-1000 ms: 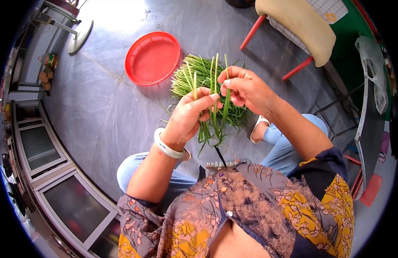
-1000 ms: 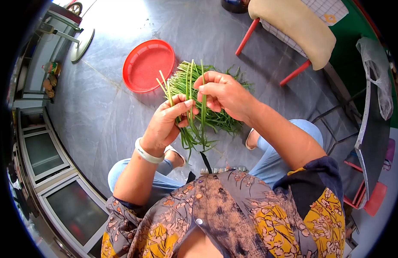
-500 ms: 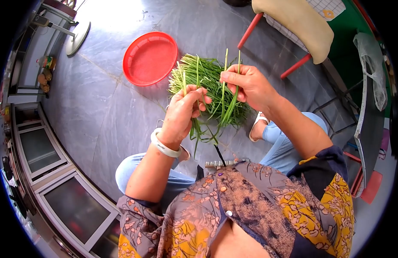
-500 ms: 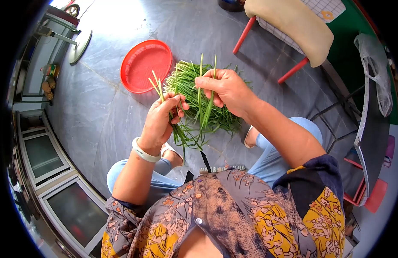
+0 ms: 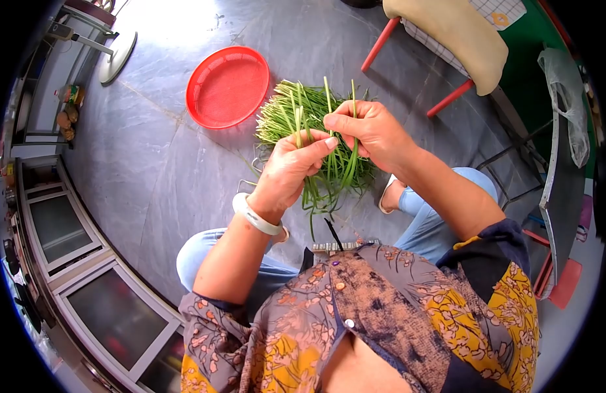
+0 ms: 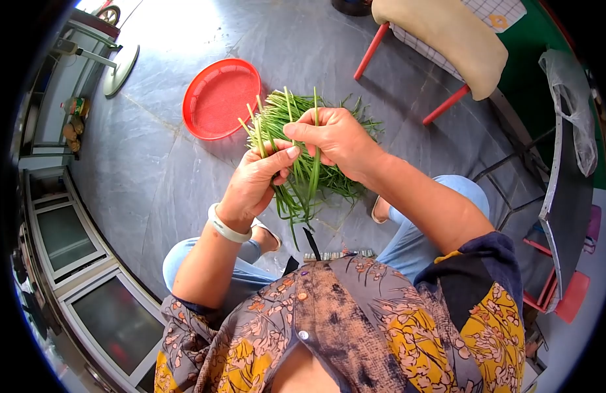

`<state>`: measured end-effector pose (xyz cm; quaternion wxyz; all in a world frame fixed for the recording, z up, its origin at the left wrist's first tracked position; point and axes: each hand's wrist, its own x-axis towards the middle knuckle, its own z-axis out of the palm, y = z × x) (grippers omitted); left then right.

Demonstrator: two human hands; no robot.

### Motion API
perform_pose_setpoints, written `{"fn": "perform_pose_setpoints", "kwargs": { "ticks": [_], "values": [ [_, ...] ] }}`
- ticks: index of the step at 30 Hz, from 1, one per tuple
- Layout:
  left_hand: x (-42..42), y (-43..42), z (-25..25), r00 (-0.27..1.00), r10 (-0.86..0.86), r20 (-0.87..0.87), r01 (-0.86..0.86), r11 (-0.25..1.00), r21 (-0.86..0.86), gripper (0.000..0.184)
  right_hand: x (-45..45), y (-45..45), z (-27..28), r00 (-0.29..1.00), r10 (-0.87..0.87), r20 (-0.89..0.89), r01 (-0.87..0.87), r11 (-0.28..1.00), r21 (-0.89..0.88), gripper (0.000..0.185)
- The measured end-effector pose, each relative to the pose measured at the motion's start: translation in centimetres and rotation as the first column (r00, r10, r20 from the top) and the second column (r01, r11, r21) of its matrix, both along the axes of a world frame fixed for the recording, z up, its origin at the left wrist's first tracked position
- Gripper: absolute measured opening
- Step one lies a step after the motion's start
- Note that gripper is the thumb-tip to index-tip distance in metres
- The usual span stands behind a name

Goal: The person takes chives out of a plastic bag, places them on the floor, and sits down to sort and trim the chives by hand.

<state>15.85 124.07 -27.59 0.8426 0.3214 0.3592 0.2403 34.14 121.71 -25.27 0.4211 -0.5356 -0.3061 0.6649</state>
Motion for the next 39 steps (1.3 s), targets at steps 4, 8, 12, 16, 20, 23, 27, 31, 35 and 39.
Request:
{"fn": "perform_pose_setpoints", "kwargs": {
  "ticks": [4,8,12,16,20,23,27,31,35,39],
  "values": [
    [-0.5,0.1,0.0,0.997,0.042,-0.063,-0.04,0.999,0.034,0.008,0.3,0.3,0.7,0.978,0.171,0.12,-0.175,0.984,0.021,0.017],
    [-0.7,-0.1,0.4,0.981,0.086,-0.173,-0.063,0.989,0.136,0.004,-0.1,0.3,0.4,0.961,0.201,0.191,-0.221,0.971,0.092,0.021],
    [-1.7,0.2,0.7,0.96,0.147,-0.239,-0.08,0.96,0.269,0.007,-1.2,0.9,0.8,0.937,0.223,0.268,-0.261,0.958,0.116,0.024],
    [-3.2,0.6,1.2,0.951,0.197,-0.237,-0.114,0.939,0.323,0.008,-2.3,1.6,0.3,0.92,0.303,0.249,-0.336,0.936,0.101,0.025],
    [-4.9,0.9,1.1,0.964,0.224,-0.141,-0.186,0.954,0.236,0.007,-3.4,2.1,-0.1,0.889,0.381,0.254,-0.412,0.908,0.079,0.027],
    [-5.6,0.7,1.3,0.966,0.224,-0.129,-0.207,0.969,0.133,0.009,-4.4,2.3,0.3,0.878,0.406,0.255,-0.437,0.896,0.076,0.02],
    [-6.6,0.9,1.0,0.965,0.237,-0.115,-0.227,0.97,0.091,0.009,-5.1,2.8,0.4,0.882,0.403,0.244,-0.436,0.894,0.101,0.017],
    [-7.2,0.4,0.8,0.965,0.216,-0.149,-0.214,0.976,0.029,0.01,-5.2,3.1,-0.8,0.849,0.296,0.438,-0.431,0.867,0.249,0.013],
    [-7.5,-0.3,0.9,0.983,0.133,-0.13,-0.138,0.99,-0.029,0.006,-5.6,3.1,-0.8,0.812,0.216,0.542,-0.416,0.866,0.277,0.015],
    [-7.4,-0.7,1.8,0.987,0.134,-0.088,-0.141,0.988,-0.07,0.004,-5.4,3.6,-2.2,0.828,0.163,0.537,-0.371,0.877,0.306,0.016]
  ]
}}
